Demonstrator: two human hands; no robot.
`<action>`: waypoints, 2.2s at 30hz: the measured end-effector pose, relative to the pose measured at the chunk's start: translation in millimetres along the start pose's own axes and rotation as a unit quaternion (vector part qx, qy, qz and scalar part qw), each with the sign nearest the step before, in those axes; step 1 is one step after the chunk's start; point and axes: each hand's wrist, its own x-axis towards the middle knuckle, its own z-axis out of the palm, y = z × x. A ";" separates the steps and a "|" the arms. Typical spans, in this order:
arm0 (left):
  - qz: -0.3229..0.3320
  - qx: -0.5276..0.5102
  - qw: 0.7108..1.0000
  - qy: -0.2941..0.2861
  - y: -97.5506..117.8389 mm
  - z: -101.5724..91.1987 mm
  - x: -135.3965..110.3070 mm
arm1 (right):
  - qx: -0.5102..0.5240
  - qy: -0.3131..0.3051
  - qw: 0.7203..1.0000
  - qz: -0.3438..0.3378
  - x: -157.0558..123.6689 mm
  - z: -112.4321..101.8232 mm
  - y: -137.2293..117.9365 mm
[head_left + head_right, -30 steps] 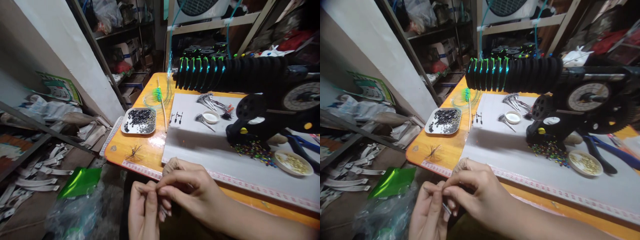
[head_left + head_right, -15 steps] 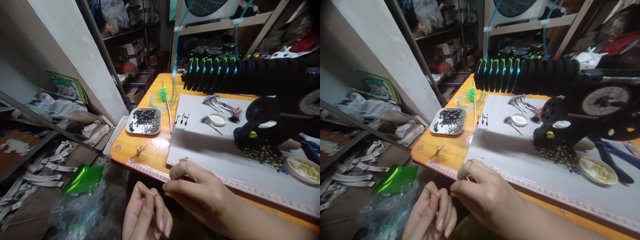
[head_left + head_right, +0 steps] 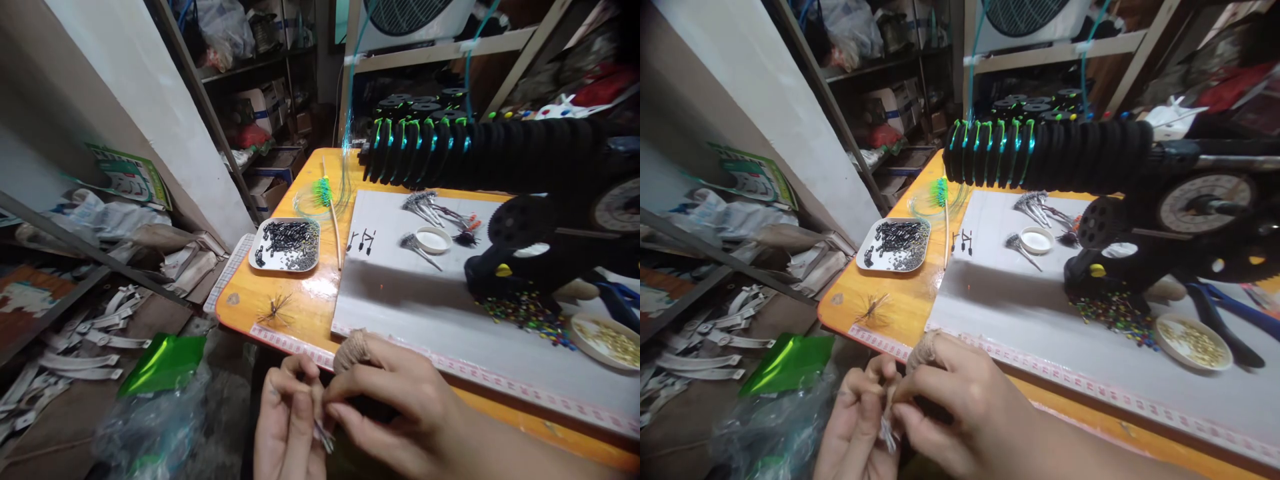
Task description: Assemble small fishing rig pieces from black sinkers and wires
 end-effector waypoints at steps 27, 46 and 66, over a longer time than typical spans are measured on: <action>0.362 0.563 0.726 -0.161 68.0 -37.0 105.0 | 0.060 0.032 0.983 0.170 9.4 -11.6 5.5; 0.100 0.595 0.769 -0.210 107.8 -17.2 131.2 | 0.034 0.057 0.985 0.158 10.1 -16.4 7.5; 0.242 0.556 0.764 -0.219 74.7 -17.4 91.4 | 0.013 0.094 0.984 0.153 11.8 -19.8 12.8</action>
